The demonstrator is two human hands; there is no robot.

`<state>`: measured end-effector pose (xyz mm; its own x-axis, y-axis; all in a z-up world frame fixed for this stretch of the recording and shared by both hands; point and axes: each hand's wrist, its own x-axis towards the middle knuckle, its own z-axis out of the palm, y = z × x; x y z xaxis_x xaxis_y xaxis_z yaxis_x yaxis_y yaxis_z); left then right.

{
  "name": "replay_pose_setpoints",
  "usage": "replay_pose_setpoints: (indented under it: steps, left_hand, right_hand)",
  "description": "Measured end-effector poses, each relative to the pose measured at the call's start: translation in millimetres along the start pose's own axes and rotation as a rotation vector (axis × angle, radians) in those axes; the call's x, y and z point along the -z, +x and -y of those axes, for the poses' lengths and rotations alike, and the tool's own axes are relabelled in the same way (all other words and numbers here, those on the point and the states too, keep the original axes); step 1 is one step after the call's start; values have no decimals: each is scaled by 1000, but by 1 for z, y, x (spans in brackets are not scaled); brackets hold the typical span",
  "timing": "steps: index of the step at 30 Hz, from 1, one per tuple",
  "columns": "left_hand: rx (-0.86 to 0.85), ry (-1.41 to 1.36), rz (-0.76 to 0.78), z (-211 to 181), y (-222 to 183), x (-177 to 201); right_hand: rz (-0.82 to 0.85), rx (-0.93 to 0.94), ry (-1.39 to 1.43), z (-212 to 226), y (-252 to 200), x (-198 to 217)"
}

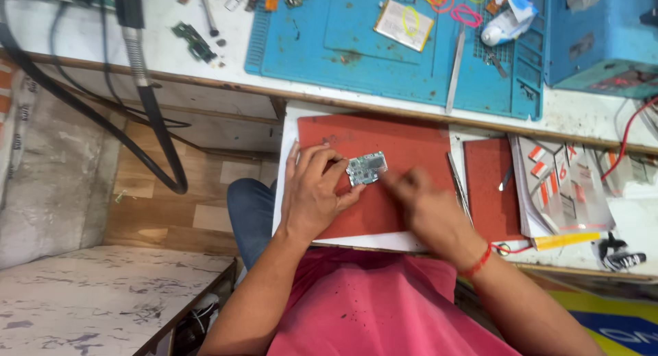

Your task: The person uses a small brush to scrub the surface of a small circuit board placed on a red mat. They repeatedly move the brush back and forth across the board's surface, focusing on different areas.

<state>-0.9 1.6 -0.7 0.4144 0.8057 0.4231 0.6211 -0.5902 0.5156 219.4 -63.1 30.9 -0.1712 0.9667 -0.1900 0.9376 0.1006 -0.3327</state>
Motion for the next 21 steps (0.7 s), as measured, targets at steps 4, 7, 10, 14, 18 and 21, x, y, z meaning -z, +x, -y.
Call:
replay_pose_setpoints:
  steps: [4,7,10,14,18,21]
  left_hand:
    - [12,-21,33,0,4,3]
    - [32,-2,57,-3,4,5]
    - [50,26,80,-4,6,6]
    - [50,51,72,-6,8,2]
    - [94,31,131,-5,9,2]
    - [76,50,107,-5,10,3]
  right_hand:
    - [-16,-19,49,3,-4,-1]
    - [-6,-50,54,8,-7,-2]
    - [77,-49,74,13,-12,-3]
    - [-15,8,71,10,-16,-2]
    - [-60,-41,98,6,-12,-10]
    - [-44,-112,50,5,-7,-11]
